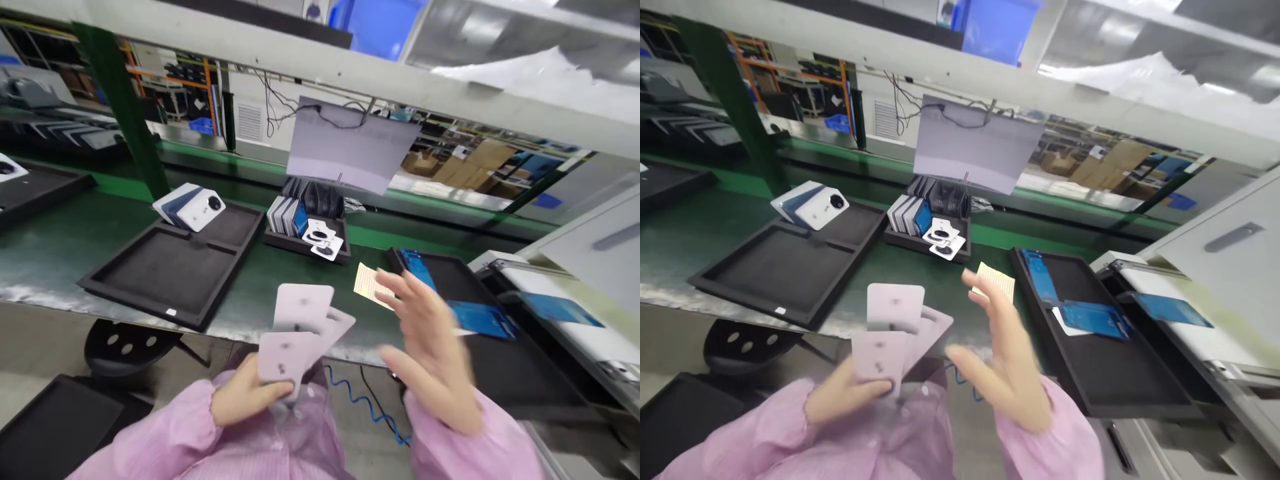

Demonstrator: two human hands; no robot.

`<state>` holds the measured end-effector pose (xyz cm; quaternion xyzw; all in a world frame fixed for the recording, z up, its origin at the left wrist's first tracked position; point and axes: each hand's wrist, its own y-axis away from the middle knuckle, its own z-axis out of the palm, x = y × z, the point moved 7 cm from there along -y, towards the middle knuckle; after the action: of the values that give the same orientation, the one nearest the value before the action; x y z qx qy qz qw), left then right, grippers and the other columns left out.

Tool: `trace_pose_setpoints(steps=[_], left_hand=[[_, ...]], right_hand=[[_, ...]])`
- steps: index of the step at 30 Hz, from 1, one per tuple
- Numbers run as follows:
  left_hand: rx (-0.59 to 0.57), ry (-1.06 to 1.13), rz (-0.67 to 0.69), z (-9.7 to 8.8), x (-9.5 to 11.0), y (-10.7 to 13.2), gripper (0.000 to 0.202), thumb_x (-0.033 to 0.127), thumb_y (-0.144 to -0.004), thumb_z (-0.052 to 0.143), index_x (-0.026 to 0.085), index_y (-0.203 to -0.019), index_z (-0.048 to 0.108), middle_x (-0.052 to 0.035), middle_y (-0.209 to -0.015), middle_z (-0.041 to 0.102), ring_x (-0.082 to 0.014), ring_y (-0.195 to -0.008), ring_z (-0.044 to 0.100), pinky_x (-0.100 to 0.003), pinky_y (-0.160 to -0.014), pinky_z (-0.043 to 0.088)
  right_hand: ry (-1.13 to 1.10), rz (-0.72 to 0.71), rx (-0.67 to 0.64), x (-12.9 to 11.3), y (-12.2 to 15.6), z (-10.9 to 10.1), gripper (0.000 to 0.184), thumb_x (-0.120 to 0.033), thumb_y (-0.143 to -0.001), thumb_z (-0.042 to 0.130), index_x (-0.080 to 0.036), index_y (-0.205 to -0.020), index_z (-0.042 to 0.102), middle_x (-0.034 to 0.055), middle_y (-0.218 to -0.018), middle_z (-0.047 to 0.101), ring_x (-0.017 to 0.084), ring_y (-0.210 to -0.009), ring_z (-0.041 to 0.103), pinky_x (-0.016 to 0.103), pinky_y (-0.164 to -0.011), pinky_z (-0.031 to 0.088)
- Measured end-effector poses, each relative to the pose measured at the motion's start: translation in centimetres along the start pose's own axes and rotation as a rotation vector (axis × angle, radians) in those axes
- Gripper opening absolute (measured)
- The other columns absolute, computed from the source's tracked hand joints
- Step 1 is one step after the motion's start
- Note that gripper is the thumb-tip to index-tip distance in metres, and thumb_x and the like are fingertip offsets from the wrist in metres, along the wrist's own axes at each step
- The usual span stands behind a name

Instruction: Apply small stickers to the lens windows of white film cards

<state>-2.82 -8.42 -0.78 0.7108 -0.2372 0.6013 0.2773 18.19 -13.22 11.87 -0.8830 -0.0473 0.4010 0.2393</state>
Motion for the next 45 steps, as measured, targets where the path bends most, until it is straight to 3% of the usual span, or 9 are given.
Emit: trace_pose_setpoints(steps=[5,9,14,18,23,30,38,41,45], left_hand=[[0.217,-0.130,0.275,-3.5,4.3,-6.5,0.037,0.026,-0.068,0.068,0.021,-0.105,0.062,-0.0039,-0.108,0.066,-0.0222,-0.102,0.058,-0.034,-0.093,0.042],[0.321,-0.119,0.301,-4.7,3.7,-10.3,0.038,0.026,-0.066,0.069,0.020,-0.102,0.059,-0.0044,-0.101,0.066,-0.0222,-0.095,0.061,-0.036,-0.088,0.044],[0.411,-0.013,0.308,-5.7,1.4,-11.6,0.069,0.031,-0.062,0.073,0.020,-0.121,0.040,-0.0089,-0.110,0.061,-0.0224,-0.096,0.061,-0.037,-0.083,0.048],[0.374,0.045,0.293,-5.9,1.5,-12.7,0.070,0.030,-0.056,0.077,0.020,-0.117,0.044,-0.0083,-0.106,0.064,-0.0231,-0.095,0.062,-0.036,-0.082,0.049],[0.282,0.095,0.267,-5.4,2.6,-14.1,0.056,0.028,-0.061,0.074,0.017,-0.112,0.051,-0.0090,-0.105,0.066,-0.0245,-0.094,0.063,-0.036,-0.081,0.049],[0.300,0.121,0.242,-6.0,1.8,-15.0,0.060,0.022,-0.059,0.075,0.017,-0.113,0.050,-0.0076,-0.102,0.066,-0.0244,-0.093,0.061,-0.036,-0.081,0.047],[0.348,0.184,0.217,-6.4,1.1,-15.3,0.064,0.026,-0.057,0.077,0.017,-0.114,0.049,-0.0078,-0.107,0.064,-0.0237,-0.099,0.059,-0.035,-0.086,0.044],[0.333,0.202,0.202,-6.1,0.7,-15.3,0.053,0.026,-0.060,0.075,0.015,-0.107,0.055,-0.0073,-0.101,0.067,-0.0229,-0.095,0.060,-0.035,-0.086,0.045],[0.326,0.230,0.178,-5.7,0.1,-15.3,0.048,0.029,-0.064,0.072,0.014,-0.106,0.057,-0.0085,-0.100,0.068,-0.0227,-0.091,0.062,-0.034,-0.083,0.047]], right_hand=[[-0.697,0.086,-0.140,2.3,-5.4,7.8,0.123,-0.044,-0.052,0.081,-0.031,-0.141,-0.003,0.0118,-0.135,0.040,0.027,-0.117,0.049,0.047,-0.096,0.040],[-0.737,0.195,0.179,5.6,-6.1,12.0,0.096,-0.026,-0.058,0.079,-0.029,-0.136,0.023,0.0072,-0.123,0.050,0.022,-0.113,0.051,0.043,-0.099,0.038],[-0.694,0.108,0.147,6.2,-6.8,14.5,0.081,-0.019,-0.063,0.073,-0.024,-0.132,0.031,0.0076,-0.108,0.058,0.023,-0.097,0.060,0.043,-0.087,0.048],[-0.478,-0.093,0.242,4.3,-7.4,12.6,0.092,-0.020,-0.068,0.070,-0.029,-0.139,0.012,0.0127,-0.128,0.042,0.023,-0.100,0.058,0.044,-0.085,0.049],[0.001,-0.434,0.283,0.4,-8.8,9.1,0.069,-0.019,-0.076,0.062,-0.026,-0.135,0.027,0.0132,-0.121,0.048,0.028,-0.112,0.049,0.050,-0.090,0.045],[0.038,-0.451,-0.018,-1.3,-13.2,6.7,0.028,-0.017,-0.083,0.052,-0.022,-0.110,0.054,0.0069,-0.099,0.064,0.020,-0.093,0.061,0.034,-0.081,0.050],[-0.008,-0.300,0.100,1.7,-14.9,4.4,0.010,-0.016,-0.083,0.051,-0.020,-0.086,0.061,0.0017,-0.077,0.063,0.015,-0.071,0.060,0.026,-0.065,0.047],[-0.011,-0.214,0.307,3.0,-13.4,1.5,0.009,-0.018,-0.084,0.052,-0.018,-0.089,0.059,0.0033,-0.080,0.061,0.016,-0.071,0.059,0.027,-0.062,0.046],[-0.138,-0.153,0.940,3.2,-7.8,-5.9,0.016,-0.018,-0.077,0.062,-0.018,-0.093,0.059,0.0032,-0.081,0.060,0.017,-0.070,0.057,0.032,-0.065,0.045]])
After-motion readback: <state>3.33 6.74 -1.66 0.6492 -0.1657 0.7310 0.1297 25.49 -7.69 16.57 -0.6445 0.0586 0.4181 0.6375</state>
